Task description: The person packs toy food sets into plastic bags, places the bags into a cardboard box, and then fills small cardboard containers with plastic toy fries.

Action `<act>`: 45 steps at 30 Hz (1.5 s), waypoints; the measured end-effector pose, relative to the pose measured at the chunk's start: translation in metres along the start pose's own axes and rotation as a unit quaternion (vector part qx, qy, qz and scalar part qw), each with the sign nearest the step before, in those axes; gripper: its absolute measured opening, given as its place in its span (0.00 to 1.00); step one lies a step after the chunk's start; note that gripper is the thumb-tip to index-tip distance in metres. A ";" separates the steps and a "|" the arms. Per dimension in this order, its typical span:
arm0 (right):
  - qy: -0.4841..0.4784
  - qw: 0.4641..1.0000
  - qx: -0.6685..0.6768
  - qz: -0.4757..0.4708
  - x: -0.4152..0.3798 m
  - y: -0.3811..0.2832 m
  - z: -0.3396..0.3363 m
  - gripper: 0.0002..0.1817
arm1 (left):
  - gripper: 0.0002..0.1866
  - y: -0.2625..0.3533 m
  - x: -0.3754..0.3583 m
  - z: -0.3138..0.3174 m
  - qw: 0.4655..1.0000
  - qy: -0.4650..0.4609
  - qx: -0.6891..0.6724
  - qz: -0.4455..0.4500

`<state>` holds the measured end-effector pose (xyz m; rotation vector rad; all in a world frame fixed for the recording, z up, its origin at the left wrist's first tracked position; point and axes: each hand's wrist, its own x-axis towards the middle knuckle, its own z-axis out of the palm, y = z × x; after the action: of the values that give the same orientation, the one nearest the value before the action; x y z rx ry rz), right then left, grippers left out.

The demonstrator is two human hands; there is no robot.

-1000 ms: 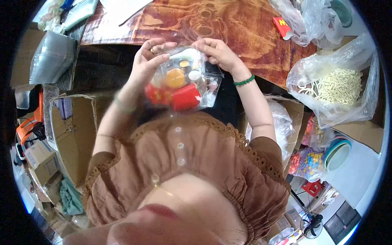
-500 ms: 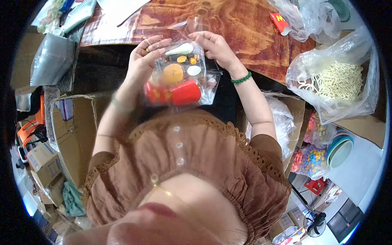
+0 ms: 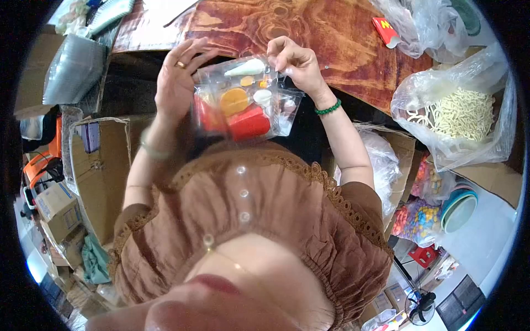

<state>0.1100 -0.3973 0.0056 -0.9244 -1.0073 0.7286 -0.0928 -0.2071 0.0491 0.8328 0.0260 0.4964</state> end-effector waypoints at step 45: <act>-0.044 0.777 -0.614 0.129 -0.047 -0.016 0.077 0.42 | 0.60 -0.048 -0.092 -0.032 0.912 0.128 0.345 -0.182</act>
<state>0.0226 -0.4211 0.0209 -2.2144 -1.4611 0.2394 -0.1611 -0.2514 -0.0228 1.4145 0.6213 0.2286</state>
